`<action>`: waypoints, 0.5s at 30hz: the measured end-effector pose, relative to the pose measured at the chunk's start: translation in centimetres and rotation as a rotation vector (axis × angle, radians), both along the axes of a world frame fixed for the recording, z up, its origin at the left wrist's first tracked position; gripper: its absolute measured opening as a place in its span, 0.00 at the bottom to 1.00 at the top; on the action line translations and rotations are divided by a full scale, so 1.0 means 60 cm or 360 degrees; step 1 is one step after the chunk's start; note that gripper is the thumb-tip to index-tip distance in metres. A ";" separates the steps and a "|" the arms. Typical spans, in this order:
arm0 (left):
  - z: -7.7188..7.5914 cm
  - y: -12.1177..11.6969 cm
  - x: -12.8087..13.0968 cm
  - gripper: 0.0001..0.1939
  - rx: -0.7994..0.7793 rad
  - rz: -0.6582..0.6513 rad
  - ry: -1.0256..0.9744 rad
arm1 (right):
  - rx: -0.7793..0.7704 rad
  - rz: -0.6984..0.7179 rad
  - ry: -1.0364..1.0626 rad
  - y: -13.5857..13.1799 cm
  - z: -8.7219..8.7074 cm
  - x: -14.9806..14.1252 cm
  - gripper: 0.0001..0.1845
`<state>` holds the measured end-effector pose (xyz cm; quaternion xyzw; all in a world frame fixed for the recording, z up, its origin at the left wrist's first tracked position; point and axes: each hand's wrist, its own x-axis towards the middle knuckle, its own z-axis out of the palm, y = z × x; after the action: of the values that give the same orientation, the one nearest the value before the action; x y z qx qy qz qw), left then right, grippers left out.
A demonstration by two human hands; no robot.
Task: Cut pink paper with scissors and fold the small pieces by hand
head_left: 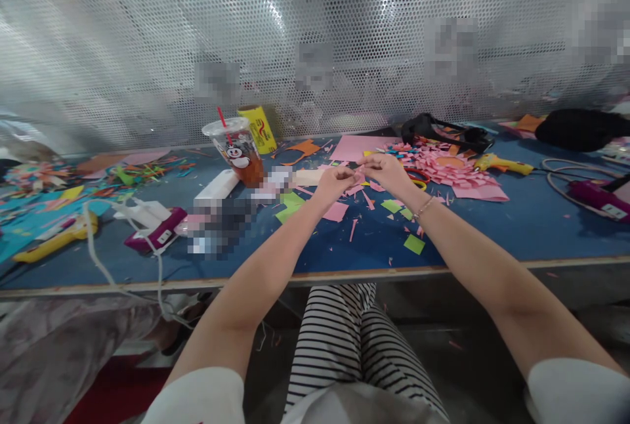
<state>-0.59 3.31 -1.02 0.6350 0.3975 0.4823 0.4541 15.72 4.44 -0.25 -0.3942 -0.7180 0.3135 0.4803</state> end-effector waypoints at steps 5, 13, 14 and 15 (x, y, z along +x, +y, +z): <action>0.004 0.003 -0.006 0.09 0.0062 0.0132 -0.0061 | 0.0106 -0.0549 -0.1022 0.016 0.000 0.059 0.16; 0.011 0.002 -0.008 0.10 -0.0097 0.0156 -0.0362 | -0.0251 -0.0758 -0.2012 0.044 -0.028 0.112 0.22; 0.012 0.001 -0.007 0.10 -0.0115 0.0150 -0.0375 | -0.0253 -0.0751 -0.2025 0.045 -0.028 0.111 0.23; 0.013 -0.001 -0.006 0.10 -0.0134 0.0151 -0.0392 | -0.0261 -0.0737 -0.2034 0.046 -0.028 0.112 0.23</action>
<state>-0.97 3.27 -0.21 0.5320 0.3882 0.5604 0.5023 22.42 7.20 -1.93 -0.6804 -0.7317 -0.0381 -0.0147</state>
